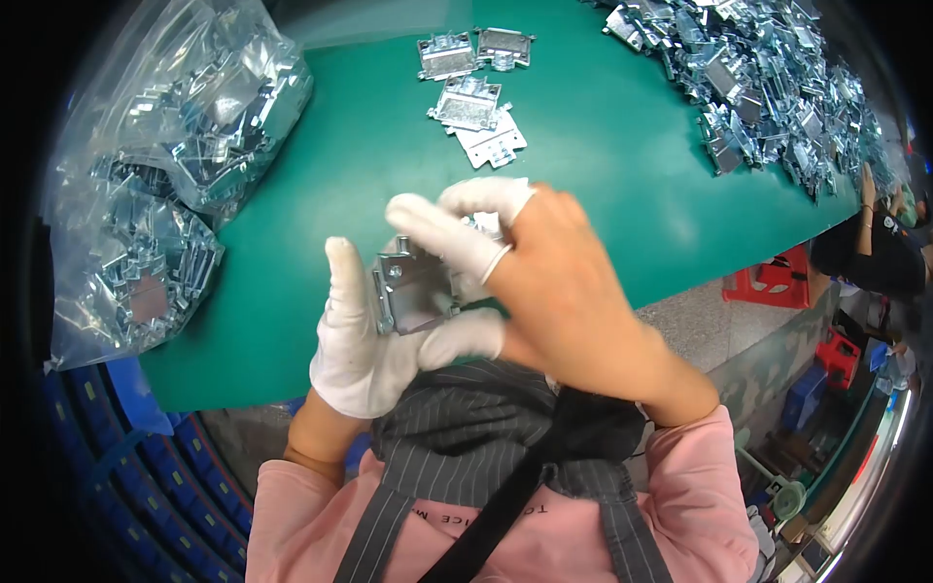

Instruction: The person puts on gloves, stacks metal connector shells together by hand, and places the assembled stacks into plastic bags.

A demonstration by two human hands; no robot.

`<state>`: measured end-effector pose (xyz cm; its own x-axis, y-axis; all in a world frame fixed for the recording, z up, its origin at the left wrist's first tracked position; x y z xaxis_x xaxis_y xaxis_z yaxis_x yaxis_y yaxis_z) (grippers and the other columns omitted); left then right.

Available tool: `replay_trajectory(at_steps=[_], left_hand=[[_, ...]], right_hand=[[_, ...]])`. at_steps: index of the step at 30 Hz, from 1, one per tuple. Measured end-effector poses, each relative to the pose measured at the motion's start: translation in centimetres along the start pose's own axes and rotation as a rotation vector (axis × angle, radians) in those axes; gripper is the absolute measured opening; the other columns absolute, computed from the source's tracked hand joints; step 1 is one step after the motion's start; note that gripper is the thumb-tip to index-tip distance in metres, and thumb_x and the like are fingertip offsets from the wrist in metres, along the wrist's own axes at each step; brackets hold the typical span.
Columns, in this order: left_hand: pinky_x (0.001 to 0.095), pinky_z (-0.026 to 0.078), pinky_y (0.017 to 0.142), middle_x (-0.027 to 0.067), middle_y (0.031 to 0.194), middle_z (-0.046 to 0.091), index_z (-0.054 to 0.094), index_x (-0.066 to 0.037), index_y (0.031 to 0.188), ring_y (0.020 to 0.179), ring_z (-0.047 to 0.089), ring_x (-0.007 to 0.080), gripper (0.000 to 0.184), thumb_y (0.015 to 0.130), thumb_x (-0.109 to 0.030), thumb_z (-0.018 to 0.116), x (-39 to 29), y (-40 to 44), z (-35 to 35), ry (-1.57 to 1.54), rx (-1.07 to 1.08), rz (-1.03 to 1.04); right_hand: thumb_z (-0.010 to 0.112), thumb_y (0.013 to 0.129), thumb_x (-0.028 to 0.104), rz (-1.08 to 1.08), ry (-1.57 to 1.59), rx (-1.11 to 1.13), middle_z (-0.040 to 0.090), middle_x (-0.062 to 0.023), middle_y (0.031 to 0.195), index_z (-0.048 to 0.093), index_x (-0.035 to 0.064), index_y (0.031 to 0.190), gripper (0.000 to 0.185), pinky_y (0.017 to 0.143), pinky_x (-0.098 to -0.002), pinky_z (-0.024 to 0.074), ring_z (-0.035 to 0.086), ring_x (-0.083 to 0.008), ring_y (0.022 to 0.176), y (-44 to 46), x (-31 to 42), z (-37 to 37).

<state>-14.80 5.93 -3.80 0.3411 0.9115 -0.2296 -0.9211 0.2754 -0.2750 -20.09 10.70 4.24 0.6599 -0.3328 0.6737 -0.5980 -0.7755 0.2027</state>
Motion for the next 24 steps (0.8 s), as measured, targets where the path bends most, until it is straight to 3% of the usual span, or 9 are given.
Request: replay_trajectory(at_steps=[3,9,11,14,17,20,21,22,24], left_hand=[[0.0391,0.048,0.079,0.0152,0.111,0.053,0.036,-0.006,0.126,0.099,0.054,0.0268,0.070,0.082,-0.060,0.038,-0.7,0.1,-1.2,0.095,-0.132,0.088],[0.0438,0.048,0.079,0.0182,0.114,0.051,0.033,-0.010,0.130,0.102,0.052,0.0312,0.068,0.083,-0.058,0.040,-0.4,0.1,0.4,-0.123,0.127,0.028],[0.0443,0.048,0.080,0.0184,0.114,0.051,0.032,-0.012,0.131,0.102,0.052,0.0322,0.065,0.084,-0.056,0.040,-0.4,0.1,-0.2,-0.151,0.080,0.025],[0.0441,0.048,0.080,0.0180,0.114,0.051,0.033,-0.013,0.131,0.103,0.051,0.0327,0.062,0.085,-0.054,0.041,-0.4,0.1,-0.6,-0.171,0.021,0.032],[0.0425,0.048,0.081,0.0166,0.113,0.051,0.036,-0.012,0.129,0.103,0.051,0.0320,0.059,0.085,-0.051,0.044,-0.5,-0.3,-0.7,-0.145,-0.026,0.043],[0.0408,0.047,0.080,0.0147,0.113,0.051,0.041,-0.012,0.125,0.103,0.050,0.0303,0.054,0.085,-0.049,0.046,-0.8,-0.2,-0.9,-0.142,-0.035,0.083],[0.0402,0.047,0.080,0.0141,0.113,0.051,0.043,-0.012,0.123,0.103,0.050,0.0296,0.052,0.085,-0.048,0.047,-0.9,-0.2,-1.0,-0.149,-0.036,0.101],[0.0397,0.047,0.079,0.0137,0.113,0.051,0.044,-0.012,0.122,0.103,0.049,0.0290,0.051,0.085,-0.047,0.047,-1.1,-0.2,-1.4,-0.177,-0.077,0.115],[0.0387,0.047,0.078,0.0129,0.114,0.050,0.045,-0.012,0.120,0.103,0.049,0.0276,0.048,0.086,-0.045,0.048,-1.3,-0.3,-2.2,-0.230,-0.163,0.136]], right_hand=[[0.065,0.072,0.030,0.231,-0.212,-0.067,0.050,-0.0108,0.099,0.051,0.0089,0.115,0.050,0.079,-0.0376,0.0376,0.048,-0.0289,0.090,-1.0,-4.1,-1.1],[0.063,0.073,0.017,0.190,-0.516,-0.028,0.052,-0.0098,0.101,0.049,0.0093,0.118,0.048,0.082,-0.0368,0.0333,0.045,-0.0275,0.095,-2.0,-5.5,-0.4],[0.061,0.073,0.015,0.186,-0.616,-0.001,0.053,-0.0078,0.106,0.048,0.0103,0.121,0.050,0.086,-0.0367,0.0301,0.045,-0.0283,0.096,-2.4,-6.9,-1.7],[0.070,0.067,0.023,0.278,-0.506,-0.206,0.053,-0.0097,0.109,0.049,0.0089,0.119,0.058,0.089,-0.0352,0.0289,0.044,-0.0259,0.103,-3.4,-8.1,-3.6],[0.075,0.062,0.027,0.292,-0.551,-0.121,0.052,-0.0112,0.110,0.050,0.0064,0.115,0.061,0.091,-0.0355,0.0278,0.044,-0.0264,0.104,-3.4,-8.5,-2.8],[0.074,0.064,0.021,0.279,-0.349,-0.211,0.053,-0.0109,0.109,0.051,0.0044,0.110,0.054,0.093,-0.0351,0.0291,0.045,-0.0265,0.103,-3.6,-8.4,-3.1],[0.069,0.071,0.013,0.381,-0.071,-0.299,0.054,-0.0099,0.109,0.052,0.0027,0.108,0.042,0.091,-0.0342,0.0339,0.049,-0.0234,0.102,-4.2,-9.4,-3.3],[0.062,0.076,0.006,0.382,0.450,-0.373,0.055,-0.0093,0.111,0.052,0.0017,0.107,0.033,0.088,-0.0308,0.0379,0.051,-0.0184,0.100,-4.3,-10.2,-2.7],[0.058,0.079,0.004,0.356,0.580,-0.356,0.055,-0.0102,0.112,0.052,0.0009,0.108,0.030,0.087,-0.0292,0.0389,0.052,-0.0163,0.099,-3.7,-8.4,-2.2]])
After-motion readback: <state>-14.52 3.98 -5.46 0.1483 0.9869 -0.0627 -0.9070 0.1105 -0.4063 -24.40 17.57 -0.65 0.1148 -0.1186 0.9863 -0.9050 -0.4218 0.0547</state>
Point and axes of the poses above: each hand's wrist, its own y-axis towards the middle knuckle, its own z-axis out of the palm, x = y × z, the point moved 10 cm from there along y, towards the middle knuckle
